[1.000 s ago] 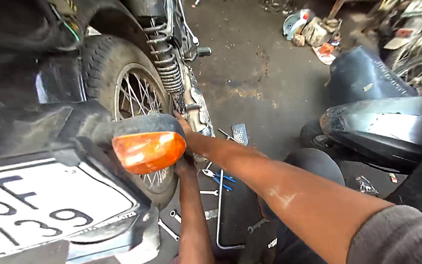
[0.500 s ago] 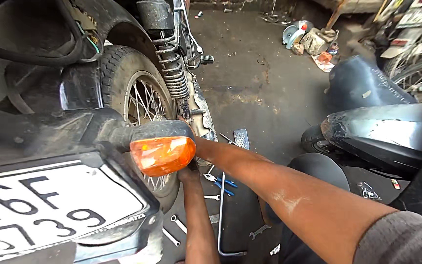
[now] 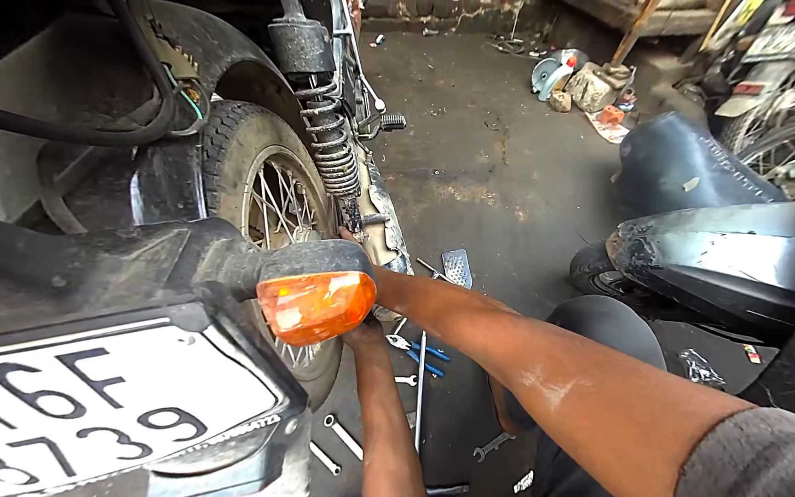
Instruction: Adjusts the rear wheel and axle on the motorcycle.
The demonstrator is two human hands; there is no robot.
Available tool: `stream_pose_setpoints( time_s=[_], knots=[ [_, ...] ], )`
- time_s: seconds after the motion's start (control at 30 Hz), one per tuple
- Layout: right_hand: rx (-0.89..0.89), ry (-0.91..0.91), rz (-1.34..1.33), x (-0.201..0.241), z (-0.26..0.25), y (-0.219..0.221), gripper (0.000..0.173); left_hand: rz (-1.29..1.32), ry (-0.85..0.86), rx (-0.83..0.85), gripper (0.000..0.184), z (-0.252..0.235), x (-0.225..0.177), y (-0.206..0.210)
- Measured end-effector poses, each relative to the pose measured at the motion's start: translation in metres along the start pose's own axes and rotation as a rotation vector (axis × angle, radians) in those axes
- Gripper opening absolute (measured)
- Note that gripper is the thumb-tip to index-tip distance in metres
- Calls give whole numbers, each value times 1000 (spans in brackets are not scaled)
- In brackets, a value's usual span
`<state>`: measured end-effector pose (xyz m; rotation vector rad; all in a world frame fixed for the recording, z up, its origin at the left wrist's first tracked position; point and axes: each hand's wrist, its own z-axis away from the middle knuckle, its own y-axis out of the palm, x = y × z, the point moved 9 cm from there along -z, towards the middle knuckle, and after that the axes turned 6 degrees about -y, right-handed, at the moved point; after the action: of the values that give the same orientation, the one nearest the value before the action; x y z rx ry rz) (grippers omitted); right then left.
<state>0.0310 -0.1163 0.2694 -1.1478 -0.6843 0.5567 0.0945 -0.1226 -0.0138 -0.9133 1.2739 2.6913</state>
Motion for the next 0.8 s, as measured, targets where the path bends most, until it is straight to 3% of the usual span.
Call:
stream_pose_setpoints(
  time_s=[0.4, 0.5, 0.57, 0.63, 0.7, 0.8],
  knots=[
    [4, 6, 25, 0, 0, -1, 38, -119, -9, -6, 26, 1, -1, -2],
    [-86, 10, 124, -15, -41, 21, 43, -138, -17, -39, 19, 9, -6, -2],
    [-45, 12, 199, -25, -71, 37, 49, -136, -25, -38, 13, 9, -6, -2],
    [-7, 12, 221, -28, -79, 41, 50, -148, -20, -38, 19, 11, -7, -2],
    [-5, 6, 214, -28, -78, 40, 48, -210, 38, -49, 27, 15, -15, -1],
    [-18, -8, 187, -26, -75, 38, 41, -402, 269, -56, 31, 25, -40, 8]
  ],
)
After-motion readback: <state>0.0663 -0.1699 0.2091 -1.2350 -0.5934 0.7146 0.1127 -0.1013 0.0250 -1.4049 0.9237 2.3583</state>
